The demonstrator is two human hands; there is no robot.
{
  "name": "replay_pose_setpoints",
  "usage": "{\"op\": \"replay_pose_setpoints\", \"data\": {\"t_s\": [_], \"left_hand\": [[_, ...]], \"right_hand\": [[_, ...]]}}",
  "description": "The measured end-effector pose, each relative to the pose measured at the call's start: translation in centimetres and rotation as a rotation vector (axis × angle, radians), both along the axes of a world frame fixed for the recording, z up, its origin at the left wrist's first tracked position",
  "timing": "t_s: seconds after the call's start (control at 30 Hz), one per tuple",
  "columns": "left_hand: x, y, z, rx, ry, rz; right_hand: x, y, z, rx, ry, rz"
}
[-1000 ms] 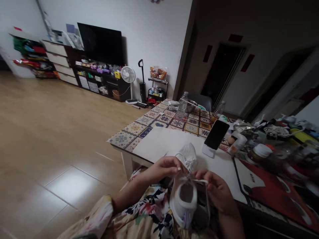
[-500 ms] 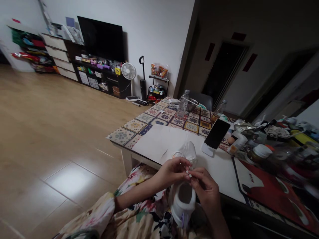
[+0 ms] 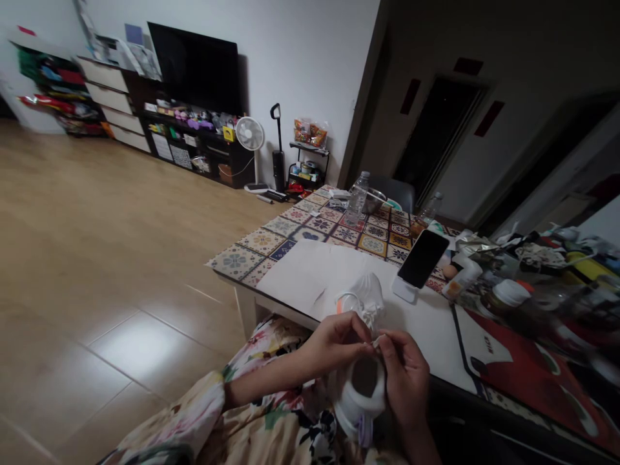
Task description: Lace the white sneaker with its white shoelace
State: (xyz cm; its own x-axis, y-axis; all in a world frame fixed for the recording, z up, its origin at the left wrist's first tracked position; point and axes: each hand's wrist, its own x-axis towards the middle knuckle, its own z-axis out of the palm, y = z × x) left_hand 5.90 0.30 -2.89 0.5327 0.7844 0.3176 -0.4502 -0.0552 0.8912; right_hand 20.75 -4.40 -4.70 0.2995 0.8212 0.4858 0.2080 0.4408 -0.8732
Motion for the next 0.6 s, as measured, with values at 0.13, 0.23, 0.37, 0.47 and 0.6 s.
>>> {"op": "replay_pose_setpoints", "data": {"t_s": [0.13, 0.23, 0.37, 0.47, 0.6], "left_hand": [[-0.1, 0.1, -0.2, 0.002, -0.002, 0.058], [-0.2, 0.2, -0.3, 0.012, 0.049, 0.085], [-0.3, 0.2, -0.3, 0.005, 0.134, 0.157], [-0.2, 0.1, -0.1, -0.051, 0.093, 0.138], [-0.1, 0.1, -0.3, -0.101, 0.064, 0.119]], "right_hand": [[0.8, 0.4, 0.5, 0.024, -0.171, 0.084], [1.5, 0.4, 0.9, 0.082, -0.436, 0.120], [1.6, 0.2, 0.6, 0.202, -0.527, -0.022], [1.3, 0.1, 0.5, 0.295, -0.588, -0.023], [1.2, 0.2, 1.0, 0.346, -0.691, -0.006]]}}
